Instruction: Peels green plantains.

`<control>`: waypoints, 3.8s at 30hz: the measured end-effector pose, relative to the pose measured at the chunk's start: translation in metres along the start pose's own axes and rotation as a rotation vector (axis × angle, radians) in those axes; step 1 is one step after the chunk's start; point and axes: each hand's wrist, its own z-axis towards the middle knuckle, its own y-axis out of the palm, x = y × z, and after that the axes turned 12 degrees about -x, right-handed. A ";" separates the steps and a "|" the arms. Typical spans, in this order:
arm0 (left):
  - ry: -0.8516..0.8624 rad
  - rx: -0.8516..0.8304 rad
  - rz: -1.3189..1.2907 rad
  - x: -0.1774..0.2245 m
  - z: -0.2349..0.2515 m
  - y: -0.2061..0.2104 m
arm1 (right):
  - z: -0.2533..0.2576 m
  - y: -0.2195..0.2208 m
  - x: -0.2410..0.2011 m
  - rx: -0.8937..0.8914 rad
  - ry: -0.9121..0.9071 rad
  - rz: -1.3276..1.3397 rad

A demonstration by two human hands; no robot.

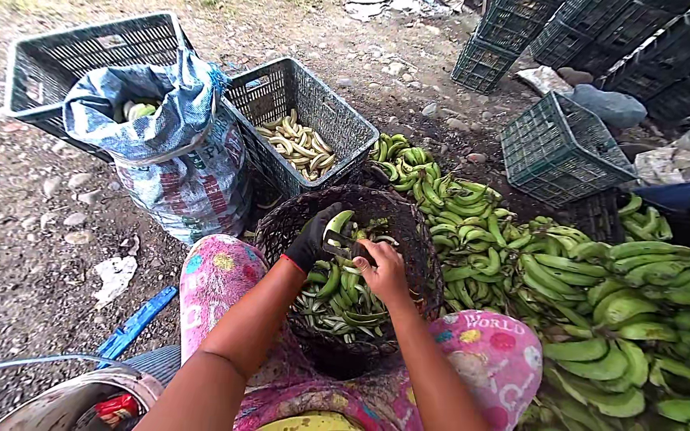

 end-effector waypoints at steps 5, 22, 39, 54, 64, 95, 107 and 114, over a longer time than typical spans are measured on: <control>0.128 0.060 0.482 -0.013 -0.001 0.006 | 0.011 -0.006 0.000 0.002 0.209 0.026; -0.571 0.180 1.884 -0.067 0.003 -0.008 | -0.016 -0.106 0.011 0.228 0.496 0.447; -0.461 0.802 1.656 -0.033 -0.001 -0.097 | -0.034 -0.131 0.022 0.037 0.498 0.184; -1.231 0.348 1.888 -0.087 0.021 -0.126 | -0.013 -0.110 0.028 -0.085 0.514 0.212; -0.004 0.179 1.186 0.065 0.007 0.007 | -0.013 -0.101 0.025 0.063 0.531 0.268; 0.202 0.494 0.876 0.012 -0.008 0.008 | 0.017 0.019 0.013 -0.234 0.428 0.561; 0.046 0.352 0.814 -0.019 -0.006 0.027 | 0.019 -0.003 0.020 -0.124 0.303 0.155; 0.144 0.334 0.678 -0.029 -0.001 0.021 | 0.024 -0.027 0.027 0.055 0.481 0.233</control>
